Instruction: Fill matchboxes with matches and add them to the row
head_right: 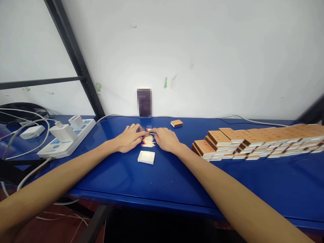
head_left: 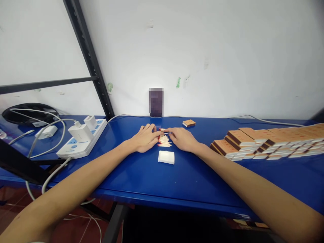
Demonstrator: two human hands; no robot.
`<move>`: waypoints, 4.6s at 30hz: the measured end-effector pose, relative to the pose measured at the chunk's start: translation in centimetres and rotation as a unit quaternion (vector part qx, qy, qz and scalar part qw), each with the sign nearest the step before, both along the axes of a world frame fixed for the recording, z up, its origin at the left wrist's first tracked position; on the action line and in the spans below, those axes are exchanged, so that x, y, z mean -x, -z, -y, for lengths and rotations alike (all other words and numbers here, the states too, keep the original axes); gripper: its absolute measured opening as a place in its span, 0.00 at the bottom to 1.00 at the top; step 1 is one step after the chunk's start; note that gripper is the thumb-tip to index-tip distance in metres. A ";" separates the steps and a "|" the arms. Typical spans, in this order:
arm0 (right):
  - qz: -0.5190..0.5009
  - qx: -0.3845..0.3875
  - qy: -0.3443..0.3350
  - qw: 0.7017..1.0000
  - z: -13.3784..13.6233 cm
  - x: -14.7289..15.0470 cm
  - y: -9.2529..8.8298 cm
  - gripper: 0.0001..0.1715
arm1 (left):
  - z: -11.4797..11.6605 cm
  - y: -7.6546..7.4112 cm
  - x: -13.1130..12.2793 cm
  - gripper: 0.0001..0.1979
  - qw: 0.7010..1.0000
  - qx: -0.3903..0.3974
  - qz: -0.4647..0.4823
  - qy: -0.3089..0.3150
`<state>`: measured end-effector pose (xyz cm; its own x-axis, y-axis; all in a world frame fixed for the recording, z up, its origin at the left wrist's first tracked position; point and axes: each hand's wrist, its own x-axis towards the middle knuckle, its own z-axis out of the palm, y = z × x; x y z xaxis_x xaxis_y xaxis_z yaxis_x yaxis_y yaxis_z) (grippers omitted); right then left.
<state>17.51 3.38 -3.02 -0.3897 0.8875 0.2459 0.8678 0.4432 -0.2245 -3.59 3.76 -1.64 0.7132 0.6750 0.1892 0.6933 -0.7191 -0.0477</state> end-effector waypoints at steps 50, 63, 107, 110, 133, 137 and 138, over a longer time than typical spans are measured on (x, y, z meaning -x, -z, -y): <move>-0.033 -0.014 0.030 0.999 -0.6 -0.8 0.3 0.23 | 0.1 -0.3 -0.1 0.18 0.994 0.038 0.057 0.091; -0.012 -0.030 0.018 0.999 -0.4 -0.7 0.3 0.20 | -0.4 0.4 0.2 0.17 0.990 0.042 0.122 0.049; -0.057 -0.023 0.021 0.998 -2.2 0.4 0.6 0.11 | -1.1 1.2 -0.3 0.21 0.984 0.073 0.159 -0.035; -0.044 -0.024 0.025 0.998 -2.0 0.6 0.6 0.11 | -1.1 1.5 -0.3 0.23 0.988 0.069 0.128 -0.059; -0.061 -0.027 0.016 0.998 -1.3 0.5 0.2 0.11 | -0.4 0.9 0.0 0.22 0.995 0.032 0.083 -0.040; -0.067 -0.029 0.011 0.997 -1.5 0.4 0.4 0.11 | -0.4 0.8 0.1 0.22 0.994 0.038 0.087 -0.045; -0.068 -0.029 0.009 0.997 -1.5 0.4 0.4 0.11 | -0.4 0.8 0.1 0.22 0.994 0.039 0.088 -0.047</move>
